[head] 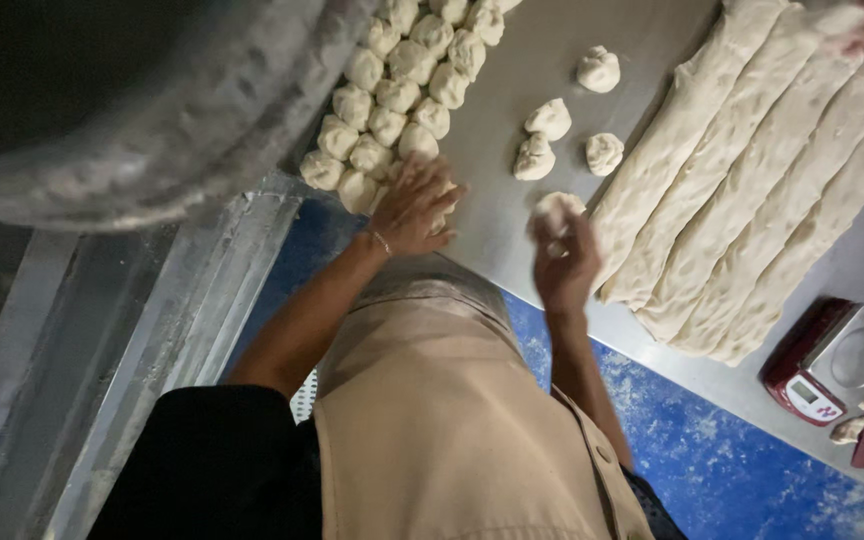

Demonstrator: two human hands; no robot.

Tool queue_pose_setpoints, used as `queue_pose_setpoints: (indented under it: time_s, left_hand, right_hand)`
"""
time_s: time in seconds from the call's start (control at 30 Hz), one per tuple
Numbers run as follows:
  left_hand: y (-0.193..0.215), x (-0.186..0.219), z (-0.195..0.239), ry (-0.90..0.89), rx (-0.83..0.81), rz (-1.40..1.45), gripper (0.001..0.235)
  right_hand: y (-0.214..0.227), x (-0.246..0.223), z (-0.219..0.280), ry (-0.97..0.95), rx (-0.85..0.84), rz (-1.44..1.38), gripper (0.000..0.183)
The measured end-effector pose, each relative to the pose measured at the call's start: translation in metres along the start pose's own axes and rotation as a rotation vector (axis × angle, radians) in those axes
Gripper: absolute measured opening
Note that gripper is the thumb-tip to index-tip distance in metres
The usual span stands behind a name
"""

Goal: The person weighs small pieces of dough on a digital scale, using a bench scraper to trim them to a target weight. They then roll the dough into balls and arrange them in rows on a metal table. A second person is visible working in the background.

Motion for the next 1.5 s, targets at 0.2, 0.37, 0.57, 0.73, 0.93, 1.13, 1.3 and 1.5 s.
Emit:
queue_pose_setpoints:
  time_s: [0.2,0.37,0.57,0.73,0.93,1.13,1.3,1.5]
  left_hand:
    - [0.037,-0.009,0.012,0.181,0.087,0.251,0.059]
    - [0.063,-0.035,0.021,0.364,0.231,0.173,0.04]
    - [0.028,-0.024,-0.035,0.286,-0.03,0.177,0.04]
    - [0.013,-0.028,-0.079,0.243,-0.167,-0.028,0.038]
    - [-0.019,-0.021,-0.069,0.135,-0.083,-0.048,0.041]
    - [0.014,-0.027,-0.058,0.256,0.002,0.303,0.039]
    - [0.054,-0.057,-0.035,0.511,0.11,0.277,0.031]
    - [0.043,-0.054,-0.073,0.389,0.013,0.333,0.047]
  right_hand:
    - [0.043,-0.037,-0.02,0.302,0.48,-0.31,0.048]
    - [-0.115,-0.012,-0.007,0.227,-0.301,0.226,0.083]
    - [-0.053,0.045,-0.015,0.144,-0.071,0.461,0.08]
    - [-0.063,0.101,-0.029,0.214,-0.276,0.543,0.036]
    - [-0.037,0.116,-0.047,0.092,-0.278,0.164,0.03]
    - [0.08,-0.02,-0.076,0.159,0.272,-0.389,0.025]
    - [-0.028,-0.031,-0.088,0.41,0.175,0.014,0.032]
    - [-0.08,0.023,-0.058,0.209,-0.084,0.139,0.058]
Point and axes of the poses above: each hand's wrist, its own z-axis away from the middle knuckle, its own y-axis out of the back of the hand, x = y × z, the point moved 9 cm from there along -z, towards the middle knuckle, and after that the axes turned 1 degree about -z, right-handed, at the moved point
